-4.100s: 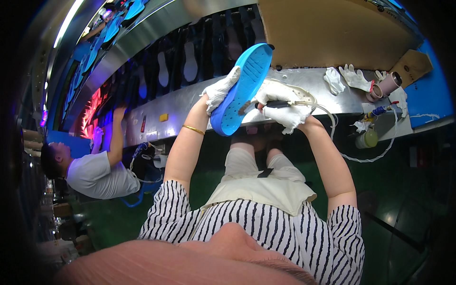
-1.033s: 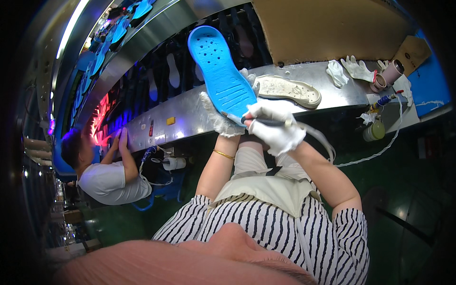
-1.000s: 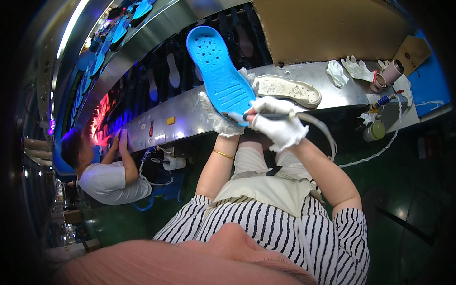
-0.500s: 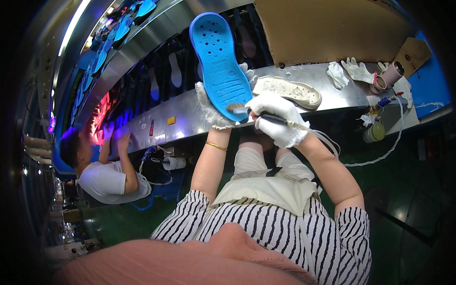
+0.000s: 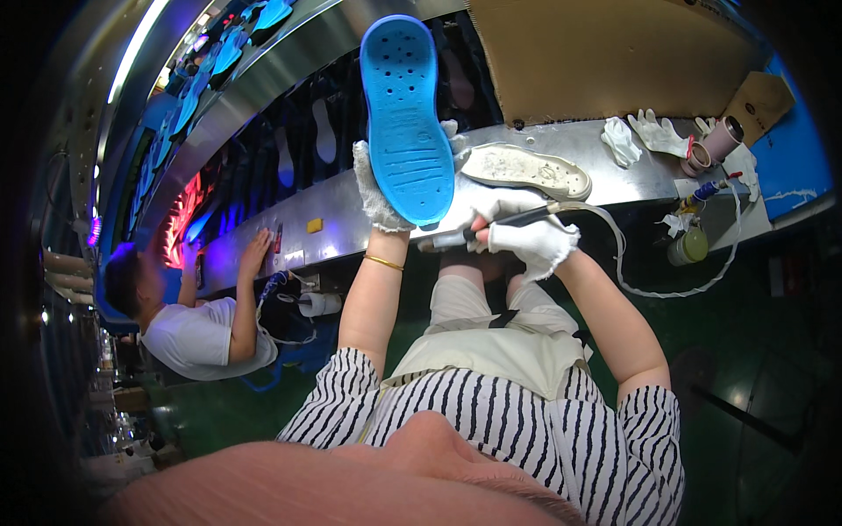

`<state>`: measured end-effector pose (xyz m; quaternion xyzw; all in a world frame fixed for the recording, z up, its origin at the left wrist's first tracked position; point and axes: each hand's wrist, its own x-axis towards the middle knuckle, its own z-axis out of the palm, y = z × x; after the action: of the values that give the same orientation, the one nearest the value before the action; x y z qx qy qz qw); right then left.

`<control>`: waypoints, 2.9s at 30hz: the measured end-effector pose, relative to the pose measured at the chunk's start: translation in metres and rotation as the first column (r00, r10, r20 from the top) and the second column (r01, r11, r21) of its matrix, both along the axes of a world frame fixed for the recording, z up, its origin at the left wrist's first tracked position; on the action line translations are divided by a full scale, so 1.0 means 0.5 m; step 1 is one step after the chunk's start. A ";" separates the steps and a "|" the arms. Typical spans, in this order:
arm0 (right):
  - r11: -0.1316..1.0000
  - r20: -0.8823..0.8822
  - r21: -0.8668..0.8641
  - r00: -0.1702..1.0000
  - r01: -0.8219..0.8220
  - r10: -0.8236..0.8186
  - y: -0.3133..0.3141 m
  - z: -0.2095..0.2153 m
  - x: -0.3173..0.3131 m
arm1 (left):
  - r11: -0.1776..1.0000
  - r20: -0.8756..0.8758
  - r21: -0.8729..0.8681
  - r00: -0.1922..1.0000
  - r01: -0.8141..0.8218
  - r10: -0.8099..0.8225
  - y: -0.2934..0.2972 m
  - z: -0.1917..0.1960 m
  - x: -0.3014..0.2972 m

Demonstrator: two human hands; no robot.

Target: The person cleans a shoe sole and upper using a small brush and a cloth, then puts on white gloves to continue cleaning the blue sole component at a workstation.

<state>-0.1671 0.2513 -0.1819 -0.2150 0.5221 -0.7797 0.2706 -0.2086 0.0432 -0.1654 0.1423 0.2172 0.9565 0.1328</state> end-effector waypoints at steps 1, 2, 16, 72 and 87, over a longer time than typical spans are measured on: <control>0.997 -0.074 0.038 0.995 0.069 -0.066 -0.003 0.006 -0.003 | 1.000 0.032 -0.007 0.999 0.018 -0.018 -0.004 0.000 0.003; 0.987 -0.150 0.071 0.980 0.143 -0.131 -0.006 0.023 -0.005 | 0.999 0.065 -0.014 0.997 0.040 -0.039 -0.006 0.003 0.006; 0.914 -0.602 0.379 0.789 0.146 0.124 -0.028 0.088 -0.039 | 0.916 0.411 -0.267 0.895 0.298 -0.171 -0.014 -0.002 -0.038; 0.952 -0.217 0.015 0.930 0.306 -0.296 -0.043 0.054 -0.022 | 0.978 0.077 -0.179 0.989 -0.112 0.127 0.059 -0.101 0.055; 0.849 -0.662 -0.112 0.598 0.516 -0.451 0.027 0.070 0.004 | 0.956 0.134 -0.292 0.989 -0.025 0.067 0.035 0.031 0.066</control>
<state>-0.1651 0.2648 -0.1471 -0.3166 0.6566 -0.6688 -0.1462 -0.1754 0.0605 -0.1500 0.0477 0.3480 0.9250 0.1449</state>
